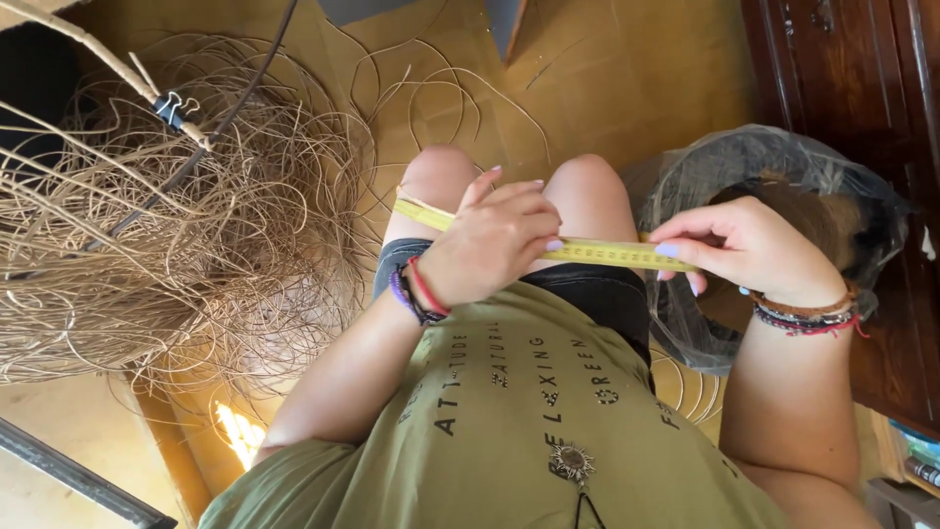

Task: Measuring lengths of natural fiber using a tape measure and cutting them with scissors to prepare for weaving.

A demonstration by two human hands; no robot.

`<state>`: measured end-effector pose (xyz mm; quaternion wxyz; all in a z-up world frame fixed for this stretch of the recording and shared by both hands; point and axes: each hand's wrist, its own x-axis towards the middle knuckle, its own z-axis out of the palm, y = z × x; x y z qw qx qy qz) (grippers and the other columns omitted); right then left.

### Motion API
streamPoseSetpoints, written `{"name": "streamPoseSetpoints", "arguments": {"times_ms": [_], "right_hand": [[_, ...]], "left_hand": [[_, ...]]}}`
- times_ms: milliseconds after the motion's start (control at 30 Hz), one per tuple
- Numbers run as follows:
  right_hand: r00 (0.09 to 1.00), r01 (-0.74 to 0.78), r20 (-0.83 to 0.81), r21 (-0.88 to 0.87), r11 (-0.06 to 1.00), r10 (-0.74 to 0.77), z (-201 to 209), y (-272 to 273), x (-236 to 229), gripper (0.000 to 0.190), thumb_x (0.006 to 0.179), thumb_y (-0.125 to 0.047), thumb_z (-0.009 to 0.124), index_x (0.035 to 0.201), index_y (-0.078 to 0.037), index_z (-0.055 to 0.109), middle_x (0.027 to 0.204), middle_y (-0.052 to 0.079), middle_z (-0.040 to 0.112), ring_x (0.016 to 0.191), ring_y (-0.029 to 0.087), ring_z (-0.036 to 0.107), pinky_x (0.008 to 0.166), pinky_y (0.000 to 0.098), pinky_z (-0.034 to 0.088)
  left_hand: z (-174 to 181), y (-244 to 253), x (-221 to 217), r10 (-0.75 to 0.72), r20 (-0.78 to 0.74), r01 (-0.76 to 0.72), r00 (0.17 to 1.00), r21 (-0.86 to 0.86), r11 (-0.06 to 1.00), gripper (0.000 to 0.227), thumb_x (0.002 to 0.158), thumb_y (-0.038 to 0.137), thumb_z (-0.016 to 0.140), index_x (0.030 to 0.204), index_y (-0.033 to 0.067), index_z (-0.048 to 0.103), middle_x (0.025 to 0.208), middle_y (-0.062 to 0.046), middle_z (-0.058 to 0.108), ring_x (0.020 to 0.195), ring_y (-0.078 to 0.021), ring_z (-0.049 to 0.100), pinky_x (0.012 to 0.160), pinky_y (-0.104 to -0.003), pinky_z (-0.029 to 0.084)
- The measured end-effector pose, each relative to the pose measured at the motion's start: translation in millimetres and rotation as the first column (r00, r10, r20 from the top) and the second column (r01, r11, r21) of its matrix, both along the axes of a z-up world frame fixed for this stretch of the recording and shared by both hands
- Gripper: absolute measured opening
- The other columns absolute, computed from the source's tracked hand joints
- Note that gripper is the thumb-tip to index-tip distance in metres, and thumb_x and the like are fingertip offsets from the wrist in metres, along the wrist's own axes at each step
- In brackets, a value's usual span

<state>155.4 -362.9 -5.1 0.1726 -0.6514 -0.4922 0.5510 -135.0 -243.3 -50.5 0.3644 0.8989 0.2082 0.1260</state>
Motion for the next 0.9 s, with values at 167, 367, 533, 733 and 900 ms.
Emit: {"name": "streamPoseSetpoints", "arguments": {"times_ms": [167,367,533,733,900], "right_hand": [[0.998,0.002,-0.066,-0.005,1.000,-0.003,-5.0,2.6,1.2,0.019,0.088,-0.003,0.065,0.097,0.003,0.080,0.070,0.009,0.080,0.045,0.013,0.062,0.043,0.0220,0.046],[0.997,0.008,-0.071,-0.040,0.999,-0.010,-14.5,-2.3,14.5,0.021,0.087,-0.003,0.064,0.099,0.004,0.080,0.070,0.010,0.080,0.047,0.013,0.062,0.046,0.0226,0.046],[0.996,0.016,-0.081,-0.101,0.995,-0.024,-19.9,-3.3,17.5,0.023,0.086,-0.001,0.064,0.101,0.006,0.080,0.069,0.013,0.080,0.049,0.016,0.063,0.049,0.0247,0.050],[0.998,0.009,-0.055,-0.133,0.991,-0.016,-22.2,-1.8,17.6,0.023,0.088,-0.002,0.063,0.099,0.006,0.082,0.067,0.013,0.081,0.049,0.016,0.065,0.048,0.0250,0.050],[0.999,0.001,-0.043,-0.133,0.991,-0.006,-20.3,-0.8,15.0,0.023,0.089,-0.004,0.063,0.098,0.005,0.082,0.065,0.012,0.080,0.047,0.015,0.064,0.047,0.0250,0.050]], "left_hand": [[-0.5,5.1,-9.9,0.004,-0.005,-0.004,1.000,-0.006,1.000,0.015,0.098,0.025,0.062,0.103,0.0141,0.071,0.111,0.001,0.067,0.129,-0.0259,0.056,0.114,-0.056,0.025],[-6.0,11.8,-20.5,0.023,-0.043,-0.023,0.999,0.002,1.000,0.014,0.098,0.025,0.061,0.101,0.0149,0.070,0.109,0.002,0.066,0.131,-0.0262,0.055,0.115,-0.056,0.026],[-9.3,16.0,-31.4,0.017,-0.063,-0.017,0.998,0.007,1.000,0.015,0.099,0.026,0.060,0.098,0.0153,0.070,0.105,0.004,0.065,0.122,-0.0219,0.056,0.113,-0.054,0.026],[-6.3,23.9,-48.6,0.043,-0.073,-0.039,0.996,0.056,0.998,0.013,0.096,0.023,0.061,0.099,0.0179,0.072,0.102,0.006,0.065,0.110,-0.0181,0.058,0.110,-0.047,0.028],[-9.3,28.4,-64.6,0.082,-0.181,-0.069,0.980,0.076,0.995,0.015,0.098,0.027,0.060,0.100,0.0176,0.071,0.098,0.003,0.065,0.112,-0.0182,0.061,0.112,-0.051,0.030]]}}
